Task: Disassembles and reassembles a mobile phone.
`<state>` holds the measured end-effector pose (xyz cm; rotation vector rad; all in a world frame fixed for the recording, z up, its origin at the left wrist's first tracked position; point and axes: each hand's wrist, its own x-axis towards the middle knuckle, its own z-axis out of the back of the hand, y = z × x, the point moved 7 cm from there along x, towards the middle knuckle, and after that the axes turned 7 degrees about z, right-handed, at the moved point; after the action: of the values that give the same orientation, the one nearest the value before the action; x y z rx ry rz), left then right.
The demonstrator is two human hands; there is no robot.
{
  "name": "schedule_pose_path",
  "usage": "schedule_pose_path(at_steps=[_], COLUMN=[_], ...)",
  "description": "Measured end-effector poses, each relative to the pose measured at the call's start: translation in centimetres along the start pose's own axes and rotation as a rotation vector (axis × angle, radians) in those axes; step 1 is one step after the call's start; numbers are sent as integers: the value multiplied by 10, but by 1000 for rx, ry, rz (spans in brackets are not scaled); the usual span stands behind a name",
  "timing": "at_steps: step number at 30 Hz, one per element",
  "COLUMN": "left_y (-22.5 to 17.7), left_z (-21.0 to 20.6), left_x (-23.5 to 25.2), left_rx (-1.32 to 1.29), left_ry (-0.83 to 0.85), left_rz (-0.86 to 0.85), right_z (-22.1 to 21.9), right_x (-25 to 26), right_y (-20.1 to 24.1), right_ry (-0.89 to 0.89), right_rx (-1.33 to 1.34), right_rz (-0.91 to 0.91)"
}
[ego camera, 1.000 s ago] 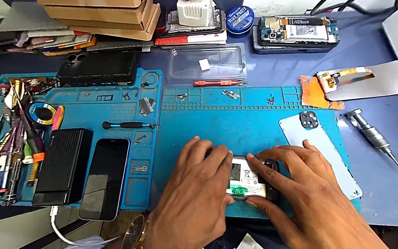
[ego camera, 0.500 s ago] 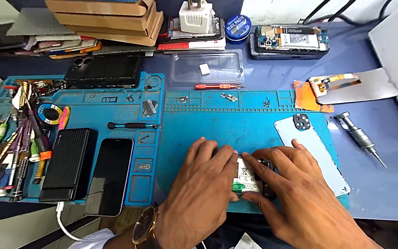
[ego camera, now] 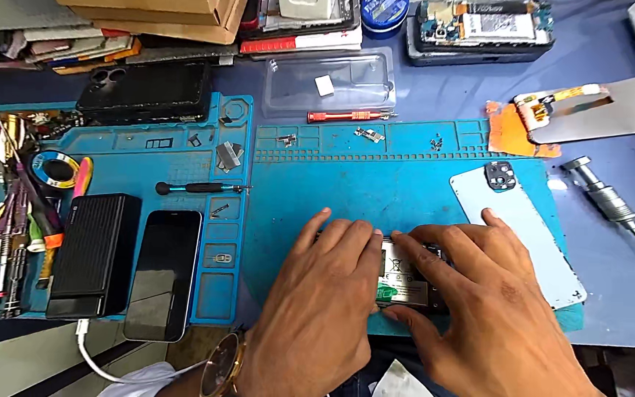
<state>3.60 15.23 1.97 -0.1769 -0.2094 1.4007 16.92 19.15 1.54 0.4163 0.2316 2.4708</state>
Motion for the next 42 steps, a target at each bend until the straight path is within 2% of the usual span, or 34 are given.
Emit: schedule_pose_path(at_steps=[8, 15, 20, 35, 42], left_y=[1, 16, 14, 8, 19], left_z=[-1, 1, 0, 0, 1], left_x=[0, -1, -1, -1, -1], left_rx=[10, -42, -72, -67, -143], left_ry=[8, 110, 73, 44, 124], left_rz=[-24, -36, 6, -12, -57], right_z=[3, 3, 2, -2, 2], right_x=[5, 5, 7, 3, 3], right_y=[0, -1, -2, 9, 6], right_ry=[15, 46, 31, -21, 6], right_rx=[-22, -51, -36, -70, -88], right_rz=[16, 10, 0, -17, -7])
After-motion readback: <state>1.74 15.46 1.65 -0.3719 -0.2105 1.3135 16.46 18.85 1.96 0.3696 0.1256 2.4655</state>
